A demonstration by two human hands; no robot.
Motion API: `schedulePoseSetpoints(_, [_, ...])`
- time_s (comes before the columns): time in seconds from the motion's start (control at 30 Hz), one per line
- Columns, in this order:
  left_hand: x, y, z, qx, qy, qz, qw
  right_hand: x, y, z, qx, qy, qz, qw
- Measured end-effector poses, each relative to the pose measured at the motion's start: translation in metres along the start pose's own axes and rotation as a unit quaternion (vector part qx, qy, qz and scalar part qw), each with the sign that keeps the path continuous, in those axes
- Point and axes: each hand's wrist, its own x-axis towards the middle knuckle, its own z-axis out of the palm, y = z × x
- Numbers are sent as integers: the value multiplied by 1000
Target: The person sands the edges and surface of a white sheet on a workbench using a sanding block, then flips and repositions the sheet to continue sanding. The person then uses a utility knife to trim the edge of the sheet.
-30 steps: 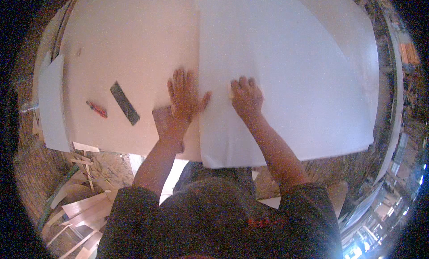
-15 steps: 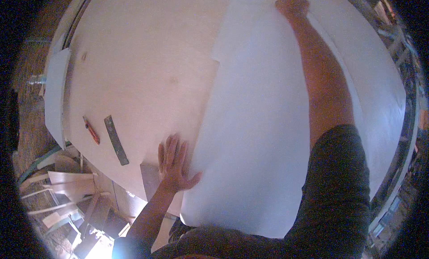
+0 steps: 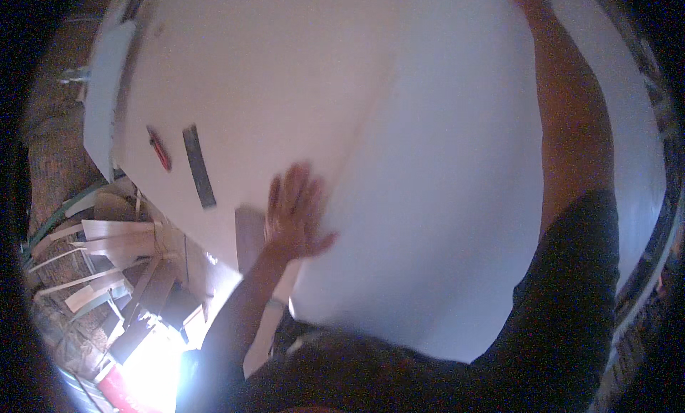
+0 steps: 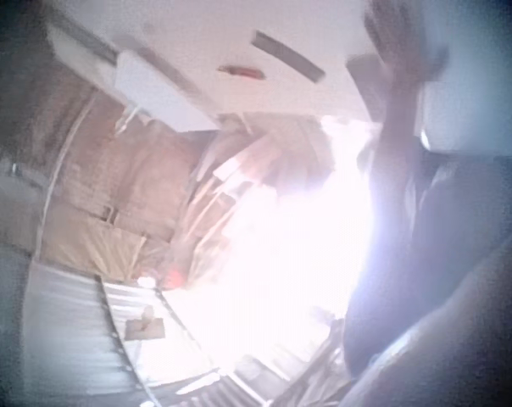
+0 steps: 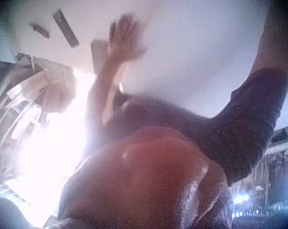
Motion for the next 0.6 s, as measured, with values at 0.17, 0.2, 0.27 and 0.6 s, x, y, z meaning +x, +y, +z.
schedulePoseSetpoints(0.17, [4,4,-5,1,20,29,999,-111,-44,-92,37,-35,5,999])
schedulePoseSetpoints(0.2, [6,2,-4,6,28,39,999,-141,-60,-111,46,-59,9,997])
schedulePoseSetpoints(0.27, [7,0,1,34,40,53,997,-197,-89,-151,41,-121,32,991])
schedulePoseSetpoints(0.6, [10,-16,29,101,99,99,985,-591,-243,-322,148,-256,60,953])
